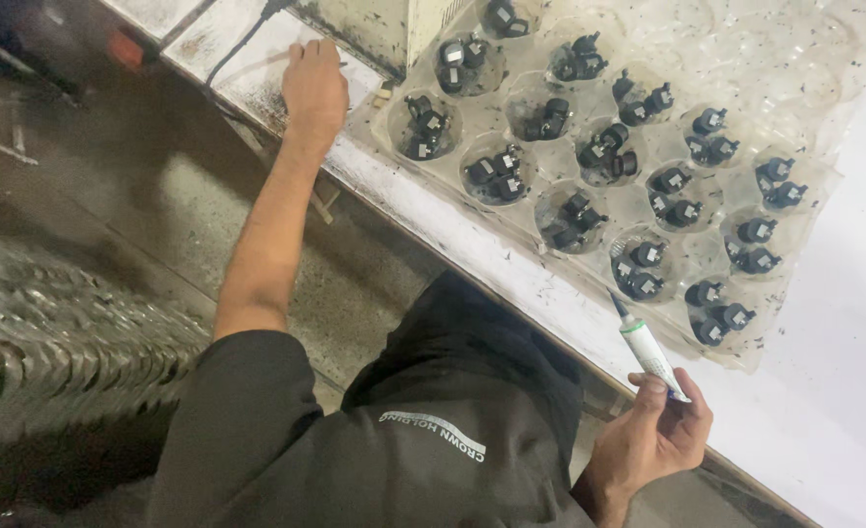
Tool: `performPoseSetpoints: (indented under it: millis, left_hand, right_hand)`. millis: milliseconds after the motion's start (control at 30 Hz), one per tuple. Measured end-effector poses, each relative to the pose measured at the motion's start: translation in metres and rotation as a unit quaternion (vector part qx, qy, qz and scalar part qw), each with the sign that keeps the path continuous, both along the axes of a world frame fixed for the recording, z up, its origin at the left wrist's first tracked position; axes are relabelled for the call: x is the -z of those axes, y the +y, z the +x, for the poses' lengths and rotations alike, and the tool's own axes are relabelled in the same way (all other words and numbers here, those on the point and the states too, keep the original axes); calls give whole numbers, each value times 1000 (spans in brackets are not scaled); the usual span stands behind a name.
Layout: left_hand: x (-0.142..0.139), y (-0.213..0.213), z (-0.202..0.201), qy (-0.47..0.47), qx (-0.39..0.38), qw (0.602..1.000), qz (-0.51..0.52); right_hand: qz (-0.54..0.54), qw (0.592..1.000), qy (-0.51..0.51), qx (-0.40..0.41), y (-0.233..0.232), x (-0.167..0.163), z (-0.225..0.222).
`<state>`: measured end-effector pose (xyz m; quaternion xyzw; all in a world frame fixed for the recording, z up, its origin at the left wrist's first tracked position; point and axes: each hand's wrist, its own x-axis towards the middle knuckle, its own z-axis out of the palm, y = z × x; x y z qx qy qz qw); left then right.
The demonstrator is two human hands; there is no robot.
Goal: The person picks small black plug-shaped components one at a time from a plastic tray, squeezes adhesive from a tube onto each component, and places the treated component back into the tray. The person repeats this cycle for successive components and at times handles the tube with both hands.
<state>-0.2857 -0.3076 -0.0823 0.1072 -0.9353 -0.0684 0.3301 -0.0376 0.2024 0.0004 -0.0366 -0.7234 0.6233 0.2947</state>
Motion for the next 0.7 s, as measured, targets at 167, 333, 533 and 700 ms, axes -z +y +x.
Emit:
performPoseSetpoints:
  millis: [167, 333, 533, 700]
  left_hand:
    - [-13, 23, 29, 66, 4, 991, 118]
    - [-45, 104, 76, 98, 207, 813, 535]
    - [-78, 240, 124, 10, 379, 563, 734]
    - [-99, 296, 146, -121, 378, 333, 855]
  right_hand:
    - [-24, 1000, 3, 9, 3, 0, -4]
    - [-226, 971, 52, -58, 12, 3, -16]
    - [-130, 989, 70, -10, 0, 7, -7]
    - [-12, 986, 164, -5, -8, 6, -5]
